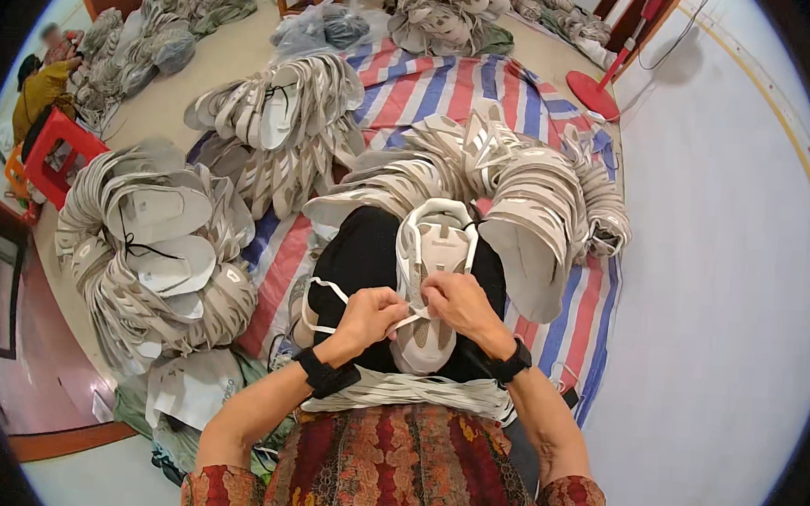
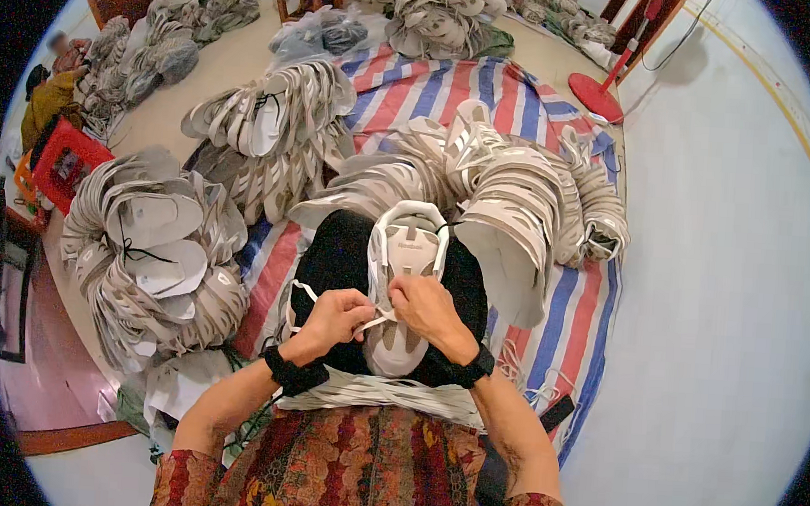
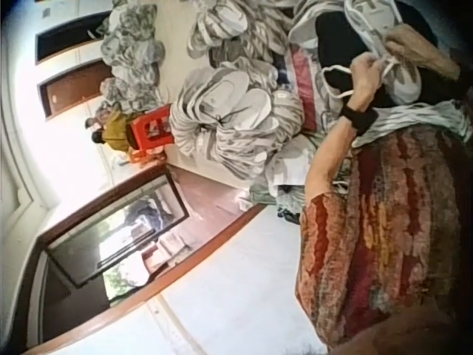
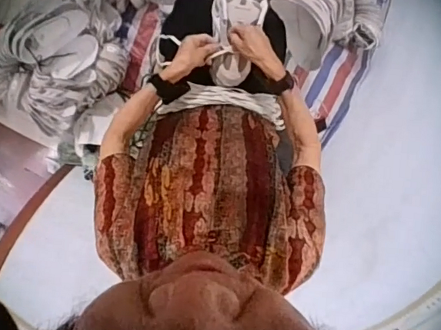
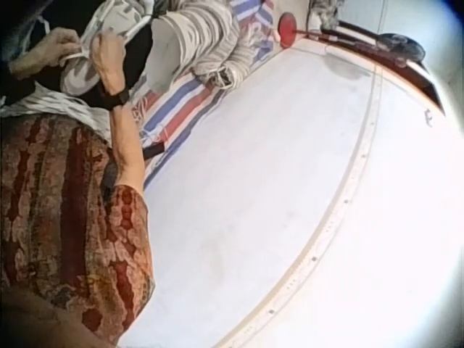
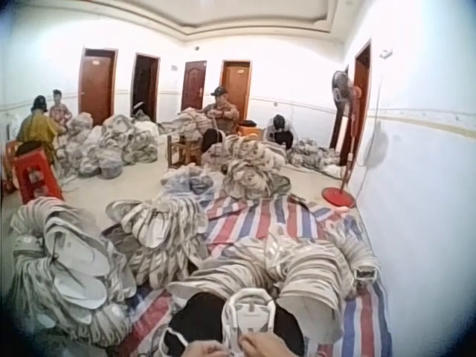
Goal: The recorder is sitting on the floor, lacing a beige and white sneaker.
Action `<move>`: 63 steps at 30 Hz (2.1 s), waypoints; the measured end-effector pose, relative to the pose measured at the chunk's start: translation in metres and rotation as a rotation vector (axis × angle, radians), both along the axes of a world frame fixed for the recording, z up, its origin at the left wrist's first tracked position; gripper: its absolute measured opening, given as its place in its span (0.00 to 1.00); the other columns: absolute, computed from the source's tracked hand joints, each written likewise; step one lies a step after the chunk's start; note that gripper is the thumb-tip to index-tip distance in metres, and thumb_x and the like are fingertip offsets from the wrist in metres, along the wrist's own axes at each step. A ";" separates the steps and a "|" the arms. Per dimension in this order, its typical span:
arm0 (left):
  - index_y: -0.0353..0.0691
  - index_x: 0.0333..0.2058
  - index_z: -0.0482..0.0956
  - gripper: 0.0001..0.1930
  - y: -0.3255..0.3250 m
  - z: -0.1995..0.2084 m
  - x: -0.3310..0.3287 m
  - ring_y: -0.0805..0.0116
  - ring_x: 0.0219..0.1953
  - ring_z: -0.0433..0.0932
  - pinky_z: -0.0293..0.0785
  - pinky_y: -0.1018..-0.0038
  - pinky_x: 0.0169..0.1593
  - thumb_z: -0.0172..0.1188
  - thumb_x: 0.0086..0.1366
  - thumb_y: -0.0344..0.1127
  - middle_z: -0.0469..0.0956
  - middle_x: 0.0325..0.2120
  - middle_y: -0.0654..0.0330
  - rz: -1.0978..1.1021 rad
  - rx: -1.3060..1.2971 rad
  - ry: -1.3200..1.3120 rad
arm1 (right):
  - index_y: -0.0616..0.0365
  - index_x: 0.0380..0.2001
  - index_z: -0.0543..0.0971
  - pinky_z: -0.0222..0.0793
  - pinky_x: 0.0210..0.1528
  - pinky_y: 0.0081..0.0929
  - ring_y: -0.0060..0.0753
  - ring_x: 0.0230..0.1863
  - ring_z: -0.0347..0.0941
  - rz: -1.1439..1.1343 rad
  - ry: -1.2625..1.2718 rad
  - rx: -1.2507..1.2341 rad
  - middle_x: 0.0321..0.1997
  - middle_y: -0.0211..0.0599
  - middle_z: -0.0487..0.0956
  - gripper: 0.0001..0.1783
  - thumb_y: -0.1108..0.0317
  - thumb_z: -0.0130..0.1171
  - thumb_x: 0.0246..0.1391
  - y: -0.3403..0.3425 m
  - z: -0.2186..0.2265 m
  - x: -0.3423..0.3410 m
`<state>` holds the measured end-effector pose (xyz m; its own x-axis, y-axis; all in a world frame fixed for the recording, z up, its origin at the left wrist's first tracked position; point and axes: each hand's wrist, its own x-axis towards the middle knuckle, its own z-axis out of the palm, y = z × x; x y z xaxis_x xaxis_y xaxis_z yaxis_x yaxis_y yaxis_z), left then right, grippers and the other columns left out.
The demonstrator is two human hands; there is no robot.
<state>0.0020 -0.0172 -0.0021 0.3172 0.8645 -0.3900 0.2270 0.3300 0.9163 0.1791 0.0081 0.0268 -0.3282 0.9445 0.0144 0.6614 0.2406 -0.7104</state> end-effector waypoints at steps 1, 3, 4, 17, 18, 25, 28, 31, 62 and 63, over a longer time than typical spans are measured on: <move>0.32 0.28 0.75 0.06 -0.001 0.006 -0.003 0.79 0.16 0.72 0.64 0.83 0.17 0.54 0.58 0.30 0.75 0.17 0.62 0.059 0.002 -0.067 | 0.61 0.21 0.75 0.68 0.25 0.28 0.36 0.18 0.73 0.006 -0.007 -0.006 0.14 0.38 0.74 0.10 0.65 0.52 0.47 -0.001 0.002 -0.002; 0.32 0.27 0.75 0.06 -0.001 0.008 -0.008 0.78 0.16 0.72 0.67 0.81 0.18 0.54 0.57 0.30 0.75 0.17 0.61 0.126 -0.001 -0.135 | 0.59 0.24 0.75 0.67 0.26 0.30 0.37 0.21 0.73 0.043 -0.168 -0.046 0.16 0.38 0.75 0.10 0.63 0.57 0.44 -0.005 0.012 -0.005; 0.32 0.27 0.74 0.06 0.000 0.006 -0.012 0.78 0.16 0.72 0.67 0.81 0.18 0.53 0.57 0.30 0.75 0.17 0.61 0.148 0.025 -0.113 | 0.59 0.24 0.75 0.67 0.26 0.30 0.37 0.21 0.73 0.052 -0.169 -0.051 0.16 0.38 0.75 0.10 0.63 0.57 0.44 -0.008 0.017 -0.006; 0.32 0.28 0.71 0.06 0.002 0.005 -0.003 0.80 0.15 0.70 0.60 0.84 0.13 0.50 0.60 0.29 0.73 0.17 0.62 -0.013 -0.065 -0.047 | 0.58 0.31 0.69 0.68 0.26 0.28 0.36 0.26 0.71 0.465 -0.332 0.396 0.28 0.37 0.69 0.12 0.70 0.58 0.41 -0.017 0.005 0.025; 0.32 0.28 0.71 0.06 0.000 0.005 -0.002 0.80 0.14 0.69 0.60 0.85 0.13 0.50 0.60 0.29 0.73 0.16 0.61 0.000 -0.086 -0.088 | 0.58 0.32 0.71 0.67 0.26 0.25 0.34 0.26 0.71 0.272 -0.044 0.371 0.26 0.38 0.71 0.10 0.71 0.56 0.43 -0.018 0.003 0.027; 0.32 0.26 0.73 0.07 0.001 0.008 0.007 0.77 0.12 0.71 0.62 0.82 0.13 0.51 0.58 0.30 0.74 0.13 0.60 0.032 -0.103 -0.047 | 0.62 0.29 0.76 0.65 0.25 0.23 0.34 0.21 0.72 -0.671 0.531 -0.394 0.21 0.40 0.74 0.08 0.68 0.55 0.47 -0.023 0.008 0.091; 0.33 0.26 0.73 0.06 0.001 0.006 0.007 0.77 0.12 0.71 0.62 0.81 0.14 0.51 0.57 0.30 0.74 0.14 0.60 0.042 -0.057 0.007 | 0.63 0.30 0.76 0.67 0.26 0.26 0.33 0.21 0.73 -0.406 -0.126 0.011 0.24 0.44 0.76 0.10 0.67 0.55 0.47 -0.032 0.046 0.074; 0.33 0.25 0.74 0.07 0.004 0.001 0.005 0.76 0.11 0.71 0.62 0.79 0.14 0.52 0.56 0.31 0.74 0.14 0.61 0.040 -0.157 -0.069 | 0.62 0.33 0.76 0.67 0.27 0.27 0.34 0.23 0.73 -0.098 0.123 -0.077 0.23 0.44 0.76 0.10 0.69 0.53 0.48 -0.024 0.052 0.031; 0.44 0.40 0.65 0.24 0.034 0.027 0.002 0.56 0.30 0.73 0.69 0.65 0.29 0.65 0.42 0.33 0.70 0.26 0.57 -0.376 0.830 0.529 | 0.61 0.20 0.74 0.66 0.36 0.31 0.39 0.36 0.66 0.248 -0.275 0.517 0.31 0.38 0.69 0.05 0.73 0.53 0.34 -0.006 0.003 -0.002; 0.44 0.40 0.65 0.24 0.038 0.024 0.002 0.56 0.30 0.73 0.69 0.65 0.29 0.65 0.42 0.33 0.70 0.26 0.57 -0.392 0.834 0.524 | 0.62 0.21 0.75 0.67 0.35 0.32 0.38 0.35 0.67 0.296 -0.206 0.516 0.30 0.38 0.69 0.05 0.73 0.52 0.35 -0.004 -0.001 0.003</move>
<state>0.0043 0.0203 0.0222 0.5961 0.7952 0.1109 0.6134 -0.5402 0.5762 0.1818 0.0040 0.0260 -0.6195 0.7013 0.3528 0.6252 0.7125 -0.3185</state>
